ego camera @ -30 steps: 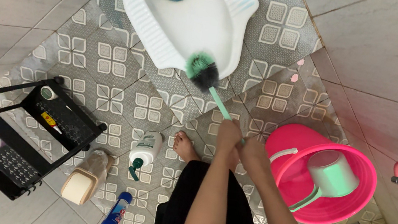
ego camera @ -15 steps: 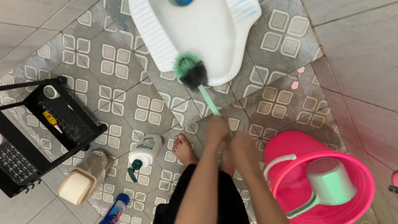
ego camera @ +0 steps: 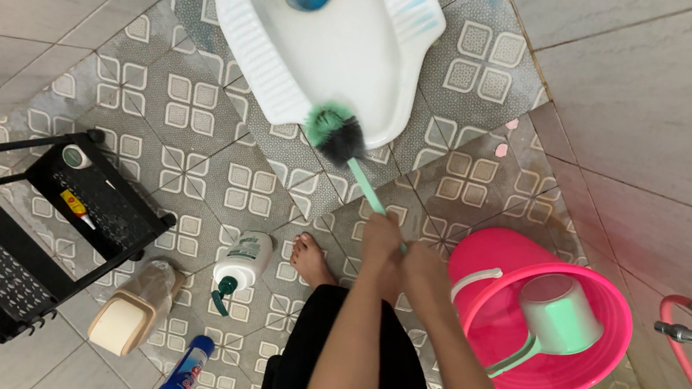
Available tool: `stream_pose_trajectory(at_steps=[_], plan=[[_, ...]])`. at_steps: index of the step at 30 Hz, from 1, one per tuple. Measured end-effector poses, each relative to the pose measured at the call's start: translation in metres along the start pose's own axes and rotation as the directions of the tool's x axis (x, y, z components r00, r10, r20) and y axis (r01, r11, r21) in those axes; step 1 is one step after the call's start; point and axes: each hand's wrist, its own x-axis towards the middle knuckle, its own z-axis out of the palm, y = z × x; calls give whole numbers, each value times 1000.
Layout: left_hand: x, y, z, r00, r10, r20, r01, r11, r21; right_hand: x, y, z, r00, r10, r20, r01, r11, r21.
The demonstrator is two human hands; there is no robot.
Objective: The person scrubs a white squat toilet using a green toilet brush. They repeatedly scrub the interior bowl and the surrounding rim area.
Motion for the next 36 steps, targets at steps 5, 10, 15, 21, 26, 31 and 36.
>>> stream_pose_trajectory(at_steps=[5, 10, 15, 21, 26, 31, 36], plan=[[-18, 17, -8, 984, -121, 128, 146, 967, -210, -6, 2, -3, 1000, -9, -8, 8, 1000, -16], [-5, -33, 66, 986, 159, 57, -165, 980, 110, -18, 33, -15, 996, 83, -10, -83, 996, 33], [-19, -36, 104, 970, 238, 39, -241, 950, 198, -21, 65, -10, 992, 61, -113, -56, 997, 46], [-26, -2, 83, 978, 191, 82, -202, 968, 149, -5, 64, 5, 982, 147, -120, -113, 962, 248], [-2, 26, 62, 952, 288, 102, -305, 919, 250, 22, 46, 8, 985, 170, -6, -148, 874, 462], [-13, 26, 35, 954, 234, 187, -286, 899, 331, 23, 46, 29, 972, 232, 48, -222, 825, 520], [-24, 15, 31, 958, 177, 225, -252, 895, 368, 11, 51, 39, 972, 224, 63, -216, 767, 604]])
